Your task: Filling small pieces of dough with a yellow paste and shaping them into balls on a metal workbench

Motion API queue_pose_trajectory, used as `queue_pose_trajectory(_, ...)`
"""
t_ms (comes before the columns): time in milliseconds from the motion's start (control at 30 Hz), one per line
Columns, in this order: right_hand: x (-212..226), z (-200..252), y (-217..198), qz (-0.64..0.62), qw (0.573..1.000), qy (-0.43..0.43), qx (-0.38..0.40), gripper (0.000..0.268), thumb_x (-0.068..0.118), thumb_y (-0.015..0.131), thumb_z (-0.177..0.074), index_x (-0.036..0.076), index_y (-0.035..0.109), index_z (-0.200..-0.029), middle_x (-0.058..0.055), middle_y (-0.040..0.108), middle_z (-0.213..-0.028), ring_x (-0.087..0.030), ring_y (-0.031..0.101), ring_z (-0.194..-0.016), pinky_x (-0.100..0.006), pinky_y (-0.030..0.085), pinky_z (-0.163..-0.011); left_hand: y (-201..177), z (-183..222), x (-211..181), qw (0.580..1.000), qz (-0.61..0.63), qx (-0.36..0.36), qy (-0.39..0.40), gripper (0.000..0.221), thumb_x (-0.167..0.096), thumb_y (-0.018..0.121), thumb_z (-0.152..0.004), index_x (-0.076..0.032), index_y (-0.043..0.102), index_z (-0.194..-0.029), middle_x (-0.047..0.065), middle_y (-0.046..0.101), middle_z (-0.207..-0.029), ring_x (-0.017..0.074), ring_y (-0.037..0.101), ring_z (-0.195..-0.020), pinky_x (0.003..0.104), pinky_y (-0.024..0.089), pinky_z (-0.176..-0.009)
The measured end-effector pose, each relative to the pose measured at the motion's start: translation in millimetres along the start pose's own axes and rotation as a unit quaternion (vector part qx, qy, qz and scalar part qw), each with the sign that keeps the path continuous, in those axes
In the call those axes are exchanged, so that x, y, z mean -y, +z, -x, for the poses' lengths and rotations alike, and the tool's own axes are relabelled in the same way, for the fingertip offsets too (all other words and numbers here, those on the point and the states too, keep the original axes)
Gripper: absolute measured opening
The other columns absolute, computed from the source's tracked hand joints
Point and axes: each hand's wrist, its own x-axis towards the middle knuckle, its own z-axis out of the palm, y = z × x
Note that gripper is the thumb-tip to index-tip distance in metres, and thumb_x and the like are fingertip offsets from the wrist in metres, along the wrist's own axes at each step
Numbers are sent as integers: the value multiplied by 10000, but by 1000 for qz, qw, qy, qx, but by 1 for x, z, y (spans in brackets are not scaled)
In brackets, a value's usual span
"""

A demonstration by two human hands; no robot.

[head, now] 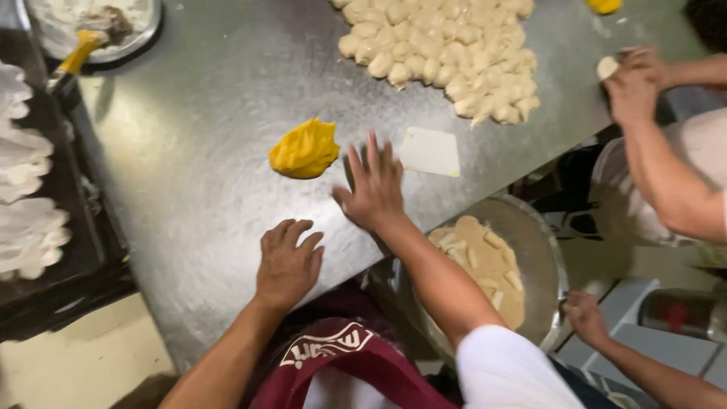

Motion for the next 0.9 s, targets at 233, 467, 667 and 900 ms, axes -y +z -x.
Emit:
queue_pose_trajectory(233, -25, 68, -49, -90, 984, -126, 91, 651, 408, 636, -896, 129, 523, -1473, -163, 491, -1439, -404, 464, -1287, -576, 424, -993, 2, 1, 1, 999, 36, -25, 1, 238, -235, 712, -883, -193, 741, -1115, 51, 675, -1273, 343, 597, -1185, 516, 472, -966)
queue_pose_trajectory(467, -152, 136, -120, -170, 918, 111, 340, 552, 408, 651, -868, 123, 658, -1341, -96, 660, -1355, -275, 622, -1234, -425, 459, -1057, -5, -6, -6, 999, -40, 27, -3, 259, -314, 700, -824, -230, 737, -1067, 8, 691, -1256, 293, 635, -1163, 496, 487, -923)
queue_pose_trajectory(667, -240, -56, -52, -197, 976, 92, 0, 369, 262, 670, -980, 154, 700, -1332, -207, 654, -1359, -388, 639, -1217, -486, 525, -957, -3, -28, -14, 997, -64, 44, -18, 274, -307, 749, -861, -242, 705, -1124, 19, 649, -1302, 251, 627, -1150, 449, 466, -921)
queue_pose_trajectory(900, -323, -251, -15, -43, 991, 125, 4, 322, 88, 612, -942, 101, 713, -1247, -162, 549, -1426, -467, 526, -1112, -549, 518, -804, 20, -24, -9, 992, -117, 20, -40, 229, -355, 683, -907, -270, 714, -1117, -30, 676, -1308, 207, 629, -1142, 396, 448, -979)
